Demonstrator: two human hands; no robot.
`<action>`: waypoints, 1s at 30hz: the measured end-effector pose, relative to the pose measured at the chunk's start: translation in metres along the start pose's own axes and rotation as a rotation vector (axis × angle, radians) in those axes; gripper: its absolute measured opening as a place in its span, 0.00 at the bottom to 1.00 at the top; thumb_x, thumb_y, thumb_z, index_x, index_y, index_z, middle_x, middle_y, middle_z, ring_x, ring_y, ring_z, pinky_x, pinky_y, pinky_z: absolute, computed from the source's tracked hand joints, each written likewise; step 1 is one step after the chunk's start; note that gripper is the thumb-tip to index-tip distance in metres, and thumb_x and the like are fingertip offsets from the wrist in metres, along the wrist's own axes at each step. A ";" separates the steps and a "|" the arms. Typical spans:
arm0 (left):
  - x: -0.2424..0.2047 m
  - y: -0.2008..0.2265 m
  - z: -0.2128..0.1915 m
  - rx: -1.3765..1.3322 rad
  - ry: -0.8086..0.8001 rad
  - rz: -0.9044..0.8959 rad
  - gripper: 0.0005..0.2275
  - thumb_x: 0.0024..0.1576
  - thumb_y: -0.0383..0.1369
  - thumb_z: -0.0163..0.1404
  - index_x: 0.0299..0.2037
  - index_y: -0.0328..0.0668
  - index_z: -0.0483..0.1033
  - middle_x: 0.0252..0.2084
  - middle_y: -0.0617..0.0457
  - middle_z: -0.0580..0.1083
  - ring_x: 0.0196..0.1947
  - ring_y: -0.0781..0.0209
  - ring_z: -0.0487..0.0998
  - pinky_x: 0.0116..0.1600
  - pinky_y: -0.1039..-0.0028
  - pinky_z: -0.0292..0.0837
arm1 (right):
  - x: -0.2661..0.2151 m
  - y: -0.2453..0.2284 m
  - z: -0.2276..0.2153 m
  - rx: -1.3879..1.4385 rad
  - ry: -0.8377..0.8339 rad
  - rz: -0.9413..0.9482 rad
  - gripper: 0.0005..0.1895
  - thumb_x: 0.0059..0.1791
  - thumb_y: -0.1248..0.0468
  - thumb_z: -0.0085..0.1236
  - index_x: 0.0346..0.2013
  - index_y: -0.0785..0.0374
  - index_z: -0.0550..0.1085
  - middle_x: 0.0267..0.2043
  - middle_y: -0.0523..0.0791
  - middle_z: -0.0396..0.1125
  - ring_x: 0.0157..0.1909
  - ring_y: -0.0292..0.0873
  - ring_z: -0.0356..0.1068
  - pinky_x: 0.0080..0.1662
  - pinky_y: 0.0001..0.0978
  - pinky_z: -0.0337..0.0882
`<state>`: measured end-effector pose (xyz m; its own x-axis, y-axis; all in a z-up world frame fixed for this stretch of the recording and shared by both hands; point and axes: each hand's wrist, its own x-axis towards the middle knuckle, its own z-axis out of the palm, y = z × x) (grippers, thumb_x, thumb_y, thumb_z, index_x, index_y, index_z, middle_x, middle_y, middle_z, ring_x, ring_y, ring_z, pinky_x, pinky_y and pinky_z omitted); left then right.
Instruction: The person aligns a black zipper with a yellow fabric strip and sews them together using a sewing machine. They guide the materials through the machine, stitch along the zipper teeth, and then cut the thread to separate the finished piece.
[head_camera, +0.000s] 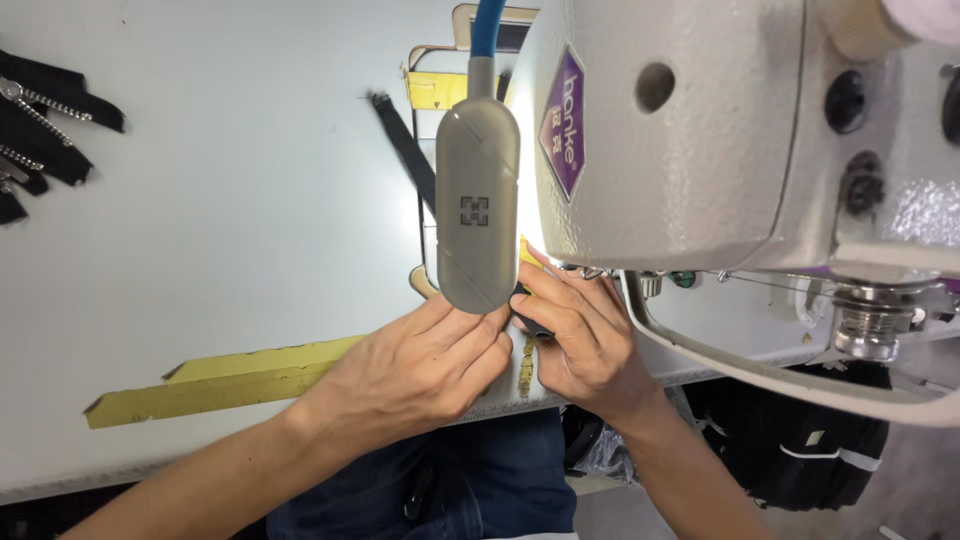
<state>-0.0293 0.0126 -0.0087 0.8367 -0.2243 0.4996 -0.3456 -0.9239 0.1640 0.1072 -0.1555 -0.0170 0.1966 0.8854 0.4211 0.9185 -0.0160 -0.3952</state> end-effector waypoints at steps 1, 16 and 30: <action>-0.001 -0.002 0.001 0.000 0.001 0.001 0.05 0.65 0.22 0.43 0.38 0.35 0.72 0.45 0.40 0.77 0.46 0.50 0.79 0.50 0.66 0.74 | 0.000 0.000 -0.001 -0.001 0.001 0.000 0.11 0.50 0.82 0.50 0.43 0.69 0.73 0.51 0.58 0.74 0.55 0.62 0.77 0.57 0.41 0.74; -0.001 -0.014 -0.007 -0.338 0.120 -0.101 0.08 0.68 0.26 0.48 0.49 0.26 0.76 0.38 0.44 0.73 0.34 0.51 0.70 0.39 0.64 0.71 | 0.002 -0.006 -0.010 -0.105 -0.097 -0.143 0.20 0.44 0.83 0.38 0.47 0.74 0.72 0.54 0.59 0.72 0.59 0.61 0.73 0.53 0.49 0.72; 0.006 -0.021 -0.014 0.068 0.011 -0.029 0.11 0.60 0.18 0.38 0.40 0.38 0.74 0.33 0.50 0.70 0.34 0.52 0.69 0.44 0.68 0.69 | 0.014 -0.023 -0.022 -0.154 -0.091 -0.148 0.11 0.50 0.81 0.43 0.43 0.74 0.73 0.53 0.61 0.72 0.59 0.61 0.72 0.62 0.50 0.72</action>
<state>-0.0233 0.0346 0.0032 0.8409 -0.1941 0.5051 -0.2913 -0.9490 0.1204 0.0965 -0.1535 0.0160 0.0303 0.9216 0.3869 0.9779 0.0527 -0.2022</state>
